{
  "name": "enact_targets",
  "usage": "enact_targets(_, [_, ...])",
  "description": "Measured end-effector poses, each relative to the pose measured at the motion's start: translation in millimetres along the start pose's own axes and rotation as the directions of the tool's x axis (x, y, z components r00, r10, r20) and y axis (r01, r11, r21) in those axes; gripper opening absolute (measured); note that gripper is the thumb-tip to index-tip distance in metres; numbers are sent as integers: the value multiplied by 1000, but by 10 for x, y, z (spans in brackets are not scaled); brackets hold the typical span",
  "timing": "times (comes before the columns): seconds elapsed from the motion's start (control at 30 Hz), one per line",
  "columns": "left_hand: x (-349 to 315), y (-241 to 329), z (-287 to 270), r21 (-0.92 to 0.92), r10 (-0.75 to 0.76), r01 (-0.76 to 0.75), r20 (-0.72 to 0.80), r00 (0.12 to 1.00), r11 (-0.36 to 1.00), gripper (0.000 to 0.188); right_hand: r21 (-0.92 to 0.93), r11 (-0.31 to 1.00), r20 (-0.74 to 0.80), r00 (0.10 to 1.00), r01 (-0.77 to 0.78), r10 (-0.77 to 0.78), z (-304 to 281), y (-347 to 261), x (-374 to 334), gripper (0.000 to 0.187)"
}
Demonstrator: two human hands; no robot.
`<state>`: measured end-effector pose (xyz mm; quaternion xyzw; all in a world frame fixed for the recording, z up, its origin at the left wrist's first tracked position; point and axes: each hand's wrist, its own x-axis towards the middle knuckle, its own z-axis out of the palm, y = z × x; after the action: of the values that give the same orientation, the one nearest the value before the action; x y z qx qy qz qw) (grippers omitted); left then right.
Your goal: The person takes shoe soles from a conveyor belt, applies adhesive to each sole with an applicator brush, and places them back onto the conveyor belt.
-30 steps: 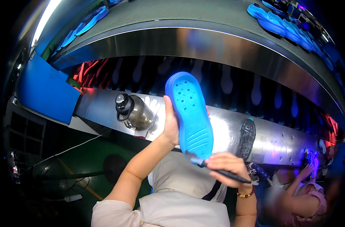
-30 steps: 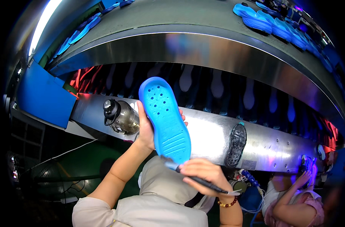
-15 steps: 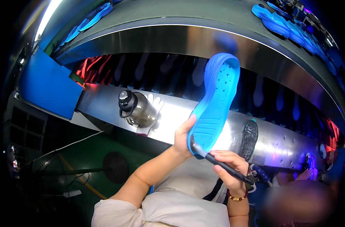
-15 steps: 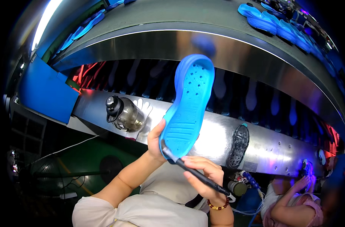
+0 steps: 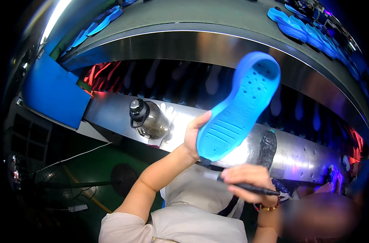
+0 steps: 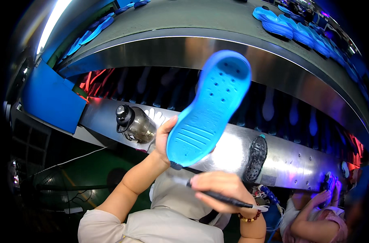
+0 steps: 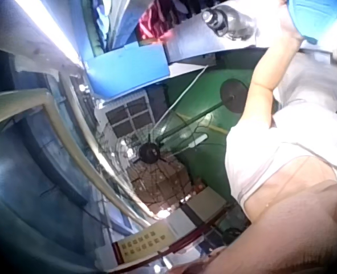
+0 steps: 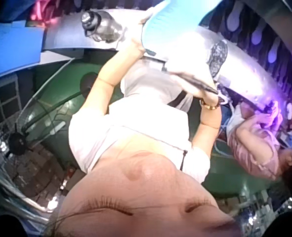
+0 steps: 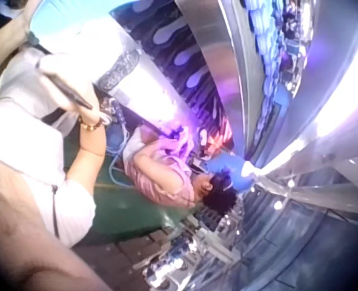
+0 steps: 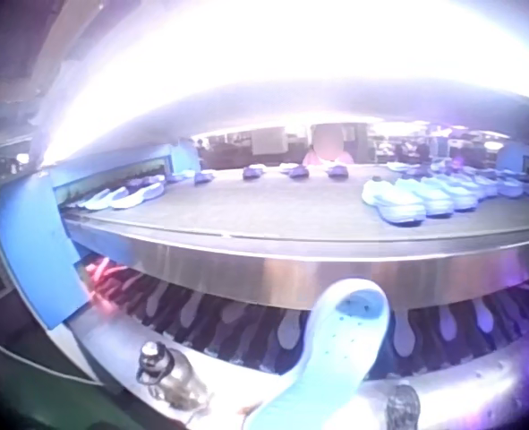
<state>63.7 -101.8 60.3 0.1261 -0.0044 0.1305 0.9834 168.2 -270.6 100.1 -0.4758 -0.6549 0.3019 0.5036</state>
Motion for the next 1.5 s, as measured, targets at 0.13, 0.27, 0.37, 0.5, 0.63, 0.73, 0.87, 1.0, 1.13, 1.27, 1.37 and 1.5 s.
enact_targets(0.13, [-9, 84, 58, 88, -312, 322, -115, 943, 943, 52, 11, 999, 47, 998, -38, 37, -189, -92, -56, 21])
enact_targets(0.27, [8, 26, 87, 435, -486, 589, -332, 808, 681, 49, -177, 976, 211, 963, -129, 166, -242, -8, -68, 20])
enact_targets(0.37, [-62, 9, 56, 480, -511, 665, -425, 747, 572, 48, -259, 961, 354, 917, -93, 184, -372, -92, -77, 19])
enact_targets(0.5, [-70, 26, 94, 468, -557, 694, -416, 719, 547, 49, -252, 955, 289, 929, -158, 230, -376, 9, -139, 19])
enact_targets(0.63, [-159, 26, 47, 555, -476, 708, -525, 706, 438, 50, -514, 852, 491, 780, -101, 388, -456, -83, -161, 23])
enact_targets(0.73, [-203, 72, 163, 539, -451, 699, -535, 715, 470, 50, -283, 947, 217, 951, -153, 219, -571, -41, -156, 19])
enact_targets(0.87, [-191, 92, -2, 635, -415, 657, -512, 752, 407, 52, -444, 879, 285, 903, -172, 321, -573, 187, -305, 17])
enact_targets(1.0, [-195, 49, -107, 387, -387, 532, -393, 834, 753, 57, -27, 859, 32, 858, -511, 512, -539, 91, -314, 23])
enact_targets(1.13, [-137, -152, -210, 132, -383, 451, -352, 854, 883, 58, 255, 815, -95, 825, -520, 556, -321, 278, -172, 23])
enact_targets(1.27, [-181, -74, -227, 121, -340, 380, -259, 904, 917, 58, 237, 862, -451, 735, -449, 507, -693, 542, -254, 17])
enact_targets(1.37, [-206, -54, -271, 179, -297, 368, -330, 896, 912, 59, 213, 902, -803, 458, -376, 381, -407, 732, -180, 18])
enact_targets(1.5, [-255, 160, -30, 392, -169, 268, -270, 948, 880, 58, 255, 854, -429, 738, -454, 521, 42, 189, -207, 20])
